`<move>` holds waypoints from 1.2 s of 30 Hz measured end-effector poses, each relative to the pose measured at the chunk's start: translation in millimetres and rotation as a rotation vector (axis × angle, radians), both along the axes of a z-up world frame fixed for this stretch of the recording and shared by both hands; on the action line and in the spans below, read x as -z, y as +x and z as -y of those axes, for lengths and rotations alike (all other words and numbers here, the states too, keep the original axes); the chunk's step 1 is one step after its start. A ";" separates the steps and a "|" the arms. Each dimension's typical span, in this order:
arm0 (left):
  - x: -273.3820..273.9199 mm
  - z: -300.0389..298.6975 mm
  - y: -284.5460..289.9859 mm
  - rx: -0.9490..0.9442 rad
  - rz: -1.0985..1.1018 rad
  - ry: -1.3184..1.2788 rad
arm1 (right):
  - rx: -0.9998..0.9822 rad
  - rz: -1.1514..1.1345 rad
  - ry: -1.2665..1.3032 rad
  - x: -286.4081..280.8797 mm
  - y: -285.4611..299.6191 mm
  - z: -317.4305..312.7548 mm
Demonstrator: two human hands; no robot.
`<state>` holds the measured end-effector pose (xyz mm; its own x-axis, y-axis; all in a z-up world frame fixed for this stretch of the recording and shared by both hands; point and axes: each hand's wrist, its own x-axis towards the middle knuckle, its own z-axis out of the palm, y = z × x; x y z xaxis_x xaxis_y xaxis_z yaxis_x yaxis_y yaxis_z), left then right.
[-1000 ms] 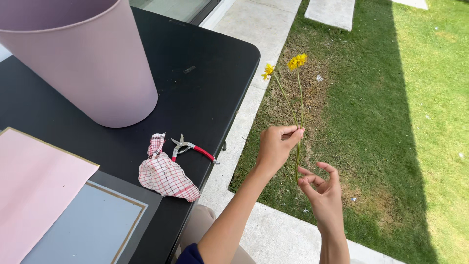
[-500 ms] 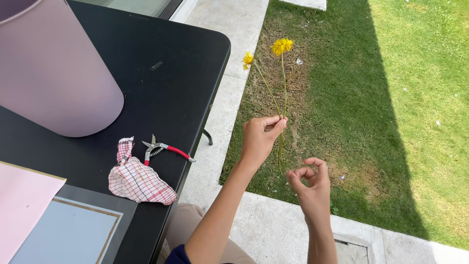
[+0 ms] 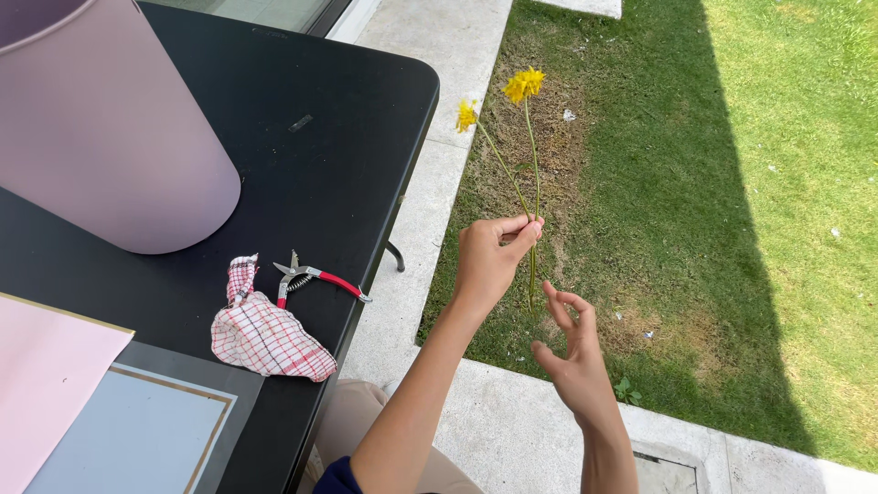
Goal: The person prepares a bouquet of flowers by selecting yellow flowers from a bucket, trimming the stems using a pair of shears, and wiping the stems with a cloth. The person then adds the yellow flowers to an existing arrangement of white and purple flowers on a piece of pink and blue wrapping paper.
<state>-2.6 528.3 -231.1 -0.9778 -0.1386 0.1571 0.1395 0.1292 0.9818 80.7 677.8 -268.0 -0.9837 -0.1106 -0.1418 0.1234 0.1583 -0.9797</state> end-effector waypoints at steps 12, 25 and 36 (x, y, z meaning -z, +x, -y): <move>-1.6 5.6 4.2 -0.016 -0.005 -0.066 | 0.230 -0.302 0.204 11.9 1.6 4.8; 0.9 15.3 14.4 -0.032 0.000 -0.005 | 0.185 -0.224 0.095 15.5 3.8 17.8; 11.0 122.3 72.9 -0.415 -0.056 0.057 | -0.234 -0.189 0.377 28.4 -27.7 113.2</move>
